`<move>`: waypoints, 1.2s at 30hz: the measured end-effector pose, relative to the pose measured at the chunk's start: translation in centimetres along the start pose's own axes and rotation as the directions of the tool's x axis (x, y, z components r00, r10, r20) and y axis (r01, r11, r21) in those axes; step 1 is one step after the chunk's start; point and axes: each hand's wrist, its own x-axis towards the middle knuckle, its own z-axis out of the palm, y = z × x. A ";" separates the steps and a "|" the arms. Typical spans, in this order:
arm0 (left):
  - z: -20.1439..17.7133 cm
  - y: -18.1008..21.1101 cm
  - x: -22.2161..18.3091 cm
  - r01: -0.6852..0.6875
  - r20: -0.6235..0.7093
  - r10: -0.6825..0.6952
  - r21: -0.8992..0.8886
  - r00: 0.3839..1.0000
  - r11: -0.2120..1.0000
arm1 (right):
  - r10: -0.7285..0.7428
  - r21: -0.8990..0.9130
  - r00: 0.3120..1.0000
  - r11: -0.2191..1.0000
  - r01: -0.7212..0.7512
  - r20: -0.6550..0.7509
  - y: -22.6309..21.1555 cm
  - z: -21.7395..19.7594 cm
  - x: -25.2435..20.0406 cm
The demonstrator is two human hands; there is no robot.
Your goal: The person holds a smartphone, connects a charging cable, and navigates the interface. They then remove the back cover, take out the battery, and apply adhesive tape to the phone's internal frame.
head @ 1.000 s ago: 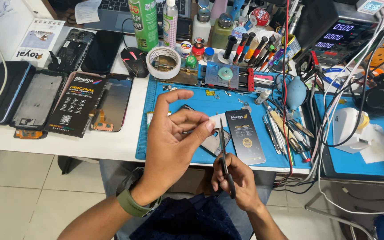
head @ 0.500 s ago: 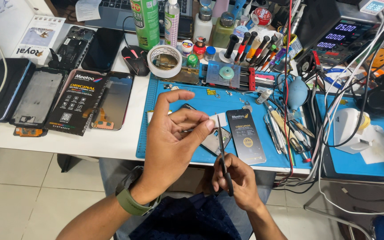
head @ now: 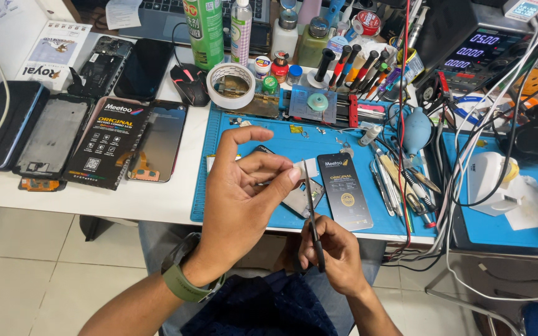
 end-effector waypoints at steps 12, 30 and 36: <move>-3.3 -1.1 0.5 -0.248 -0.139 0.303 0.317 0.943 0.916 | -0.145 -0.523 0.986 0.848 0.082 -0.080 -2.8 -2.5 -0.8; -4.0 -8.2 2.3 -0.300 0.148 0.267 0.613 0.952 0.731 | -0.151 -0.961 0.950 -0.008 -0.276 -0.272 -5.4 -15.1 -3.7; -2.4 -12.7 2.7 -0.336 0.291 0.176 0.706 0.940 0.623 | 0.212 -0.694 0.663 -0.145 -0.705 -0.718 -11.8 -14.8 0.5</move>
